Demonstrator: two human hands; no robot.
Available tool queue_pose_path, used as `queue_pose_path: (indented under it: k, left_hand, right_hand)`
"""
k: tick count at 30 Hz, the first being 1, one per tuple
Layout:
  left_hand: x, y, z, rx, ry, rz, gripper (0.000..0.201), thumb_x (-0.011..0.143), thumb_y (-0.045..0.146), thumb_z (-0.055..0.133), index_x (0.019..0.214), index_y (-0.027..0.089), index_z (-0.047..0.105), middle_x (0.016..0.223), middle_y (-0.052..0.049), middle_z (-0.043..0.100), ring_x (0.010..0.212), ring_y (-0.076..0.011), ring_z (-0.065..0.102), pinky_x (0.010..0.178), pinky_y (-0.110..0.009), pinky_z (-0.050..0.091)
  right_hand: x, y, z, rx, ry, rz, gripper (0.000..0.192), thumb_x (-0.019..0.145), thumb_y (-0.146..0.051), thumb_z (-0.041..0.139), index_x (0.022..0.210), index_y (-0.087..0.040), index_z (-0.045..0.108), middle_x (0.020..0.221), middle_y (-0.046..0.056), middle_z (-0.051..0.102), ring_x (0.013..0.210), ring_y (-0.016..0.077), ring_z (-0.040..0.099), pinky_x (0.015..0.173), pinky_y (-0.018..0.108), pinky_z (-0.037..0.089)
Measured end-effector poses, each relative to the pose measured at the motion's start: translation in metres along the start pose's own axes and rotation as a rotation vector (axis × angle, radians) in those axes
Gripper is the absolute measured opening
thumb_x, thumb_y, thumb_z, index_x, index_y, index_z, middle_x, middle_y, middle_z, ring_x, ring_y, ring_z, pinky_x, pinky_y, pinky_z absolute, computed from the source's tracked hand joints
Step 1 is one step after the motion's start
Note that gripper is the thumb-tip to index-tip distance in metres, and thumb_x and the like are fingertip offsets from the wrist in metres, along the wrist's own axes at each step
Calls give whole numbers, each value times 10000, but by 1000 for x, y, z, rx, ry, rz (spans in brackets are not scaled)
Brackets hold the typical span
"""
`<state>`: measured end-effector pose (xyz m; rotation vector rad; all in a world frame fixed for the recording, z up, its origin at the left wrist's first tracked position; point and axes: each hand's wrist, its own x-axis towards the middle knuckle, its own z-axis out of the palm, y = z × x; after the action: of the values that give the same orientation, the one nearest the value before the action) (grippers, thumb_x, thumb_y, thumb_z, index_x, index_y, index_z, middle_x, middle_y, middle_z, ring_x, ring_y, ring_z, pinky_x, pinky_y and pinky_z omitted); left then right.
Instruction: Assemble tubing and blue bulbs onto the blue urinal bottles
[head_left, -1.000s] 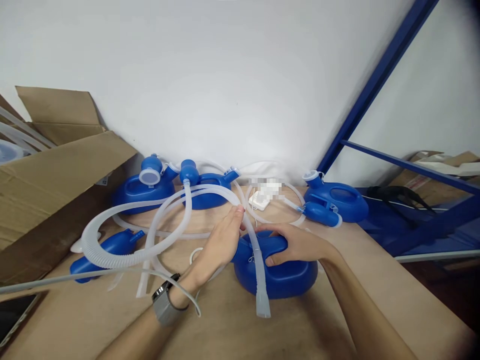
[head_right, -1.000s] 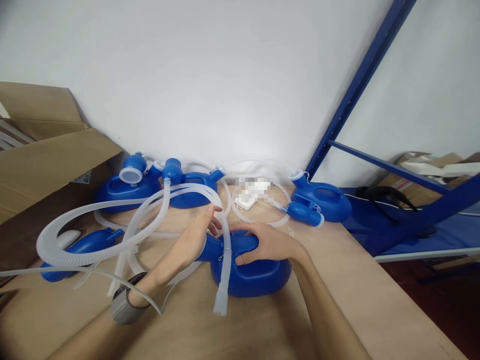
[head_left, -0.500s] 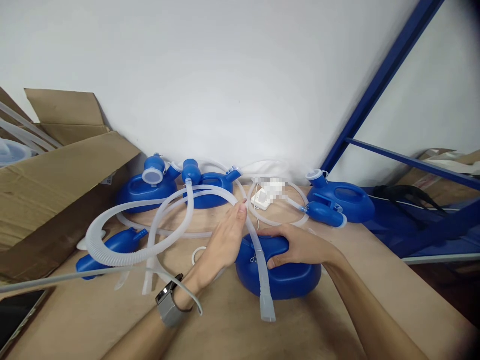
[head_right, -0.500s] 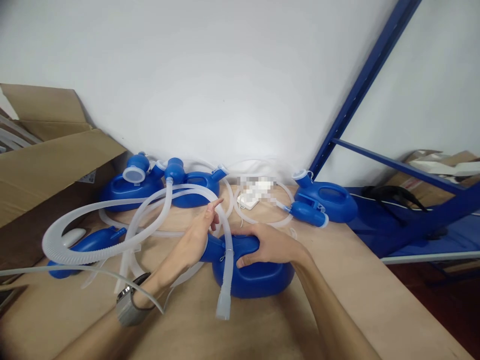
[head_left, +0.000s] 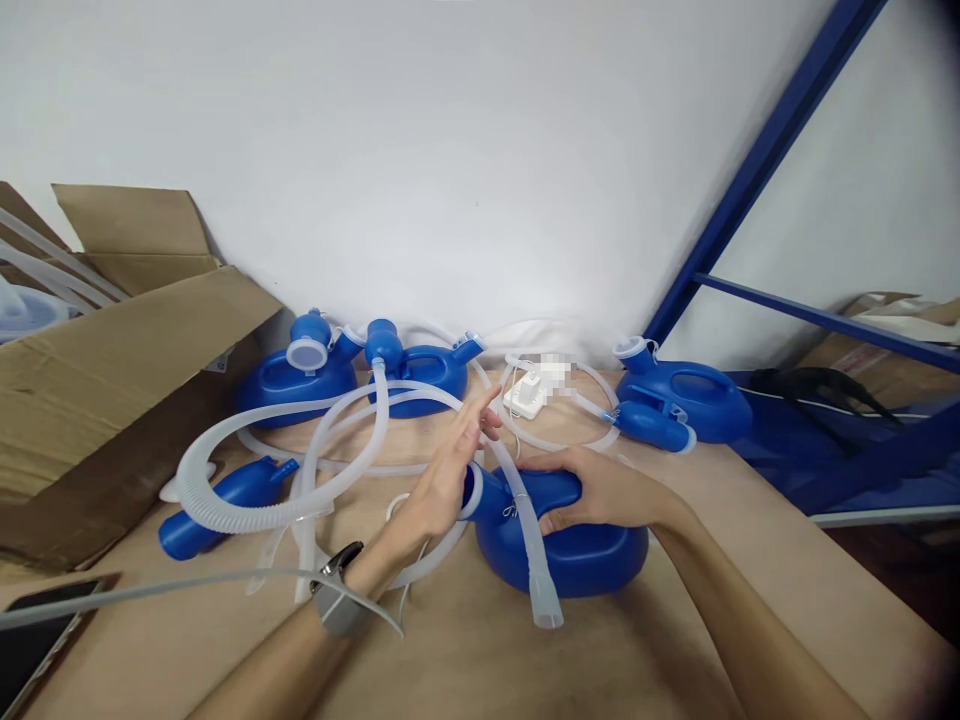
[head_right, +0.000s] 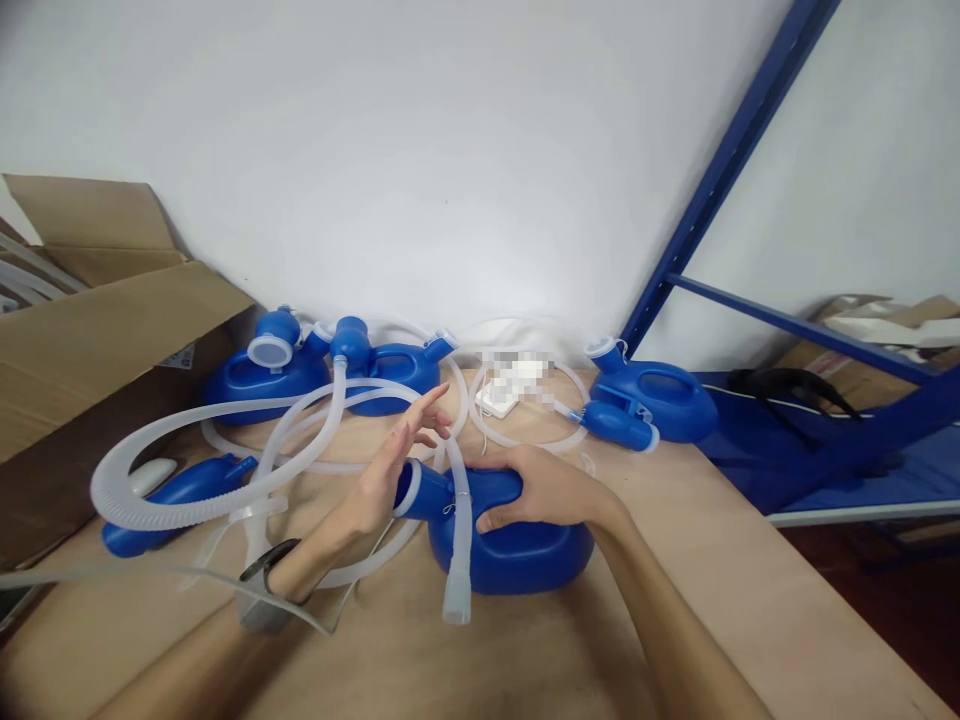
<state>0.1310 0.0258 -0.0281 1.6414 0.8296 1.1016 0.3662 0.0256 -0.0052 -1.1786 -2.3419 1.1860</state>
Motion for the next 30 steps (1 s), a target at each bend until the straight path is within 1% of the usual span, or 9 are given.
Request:
queue_pose_path:
  k: [3, 6, 8, 11, 14, 17, 21, 25, 30]
  left_hand:
    - [-2, -9, 1, -131, 196, -20, 546, 1057, 504, 219, 1337, 201, 578, 1081, -73, 585, 1012, -225, 586, 898, -347, 492]
    - [-10, -11, -6, -59, 295, -93, 392, 1033, 486, 360, 1158, 209, 609, 960, -41, 589, 931, -216, 598, 823, -326, 497]
    - [-20, -12, -16, 116, 248, -128, 312, 1020, 445, 422, 1087, 215, 621, 962, -44, 626, 950, -229, 615, 869, -358, 506]
    - [-41, -17, -34, 528, 53, -97, 269, 1008, 309, 407, 1048, 193, 647, 1095, -101, 669, 1075, -275, 625, 1003, -460, 493]
    - [-62, -31, -47, 985, -154, -80, 334, 946, 184, 441, 1205, 145, 648, 1330, -193, 611, 1285, -372, 548, 1056, -568, 472]
    - [-76, -45, -52, 1242, -289, -151, 344, 936, 203, 517, 1251, 165, 648, 1433, -215, 570, 1346, -426, 517, 996, -608, 519]
    - [-80, -56, -53, 1278, -316, -155, 286, 971, 200, 506, 1212, 197, 660, 1345, -180, 651, 1270, -386, 592, 940, -559, 564]
    - [-82, -61, -59, 1269, -302, -117, 288, 1013, 200, 455, 1216, 214, 658, 1303, -147, 679, 1244, -337, 617, 970, -495, 562]
    - [-92, -70, -70, 1189, -189, -17, 352, 1046, 290, 426, 1334, 203, 610, 1341, -143, 665, 1230, -325, 641, 966, -475, 587]
  right_hand:
    - [-2, 2, 0, -10, 14, 21, 809, 734, -592, 858, 1467, -366, 598, 1457, -5, 649, 1381, 370, 563, 1213, 505, 389]
    - [-5, 5, -3, -24, 0, 34, 825, 746, -588, 851, 1488, -357, 574, 1495, 0, 616, 1406, 369, 539, 1225, 514, 378]
    - [-10, 7, -6, -41, 12, 59, 820, 756, -584, 843, 1492, -346, 572, 1513, 0, 599, 1421, 373, 522, 1231, 524, 373]
    - [-18, 12, -14, -84, 70, 106, 746, 792, -563, 812, 1469, -331, 605, 1510, 3, 599, 1404, 383, 539, 1223, 538, 391]
    - [-24, 19, -19, -129, 134, 138, 684, 825, -563, 773, 1442, -301, 638, 1492, 21, 618, 1376, 393, 563, 1212, 546, 410]
    - [-28, 27, -19, -147, 176, 161, 662, 836, -580, 749, 1425, -291, 653, 1495, 30, 618, 1380, 395, 557, 1201, 536, 428]
    - [-35, 34, -14, -209, 269, 211, 671, 842, -602, 720, 1427, -281, 646, 1453, 71, 647, 1285, 388, 622, 1131, 551, 495]
    - [-56, 50, -14, -250, 373, 188, 704, 811, -636, 739, 1441, -345, 617, 1496, 65, 599, 1416, 403, 499, 1214, 588, 383]
    - [-88, 93, -5, -122, 650, 335, 601, 960, -718, 411, 1392, -368, 640, 1524, 50, 564, 1481, 352, 440, 1279, 553, 284]
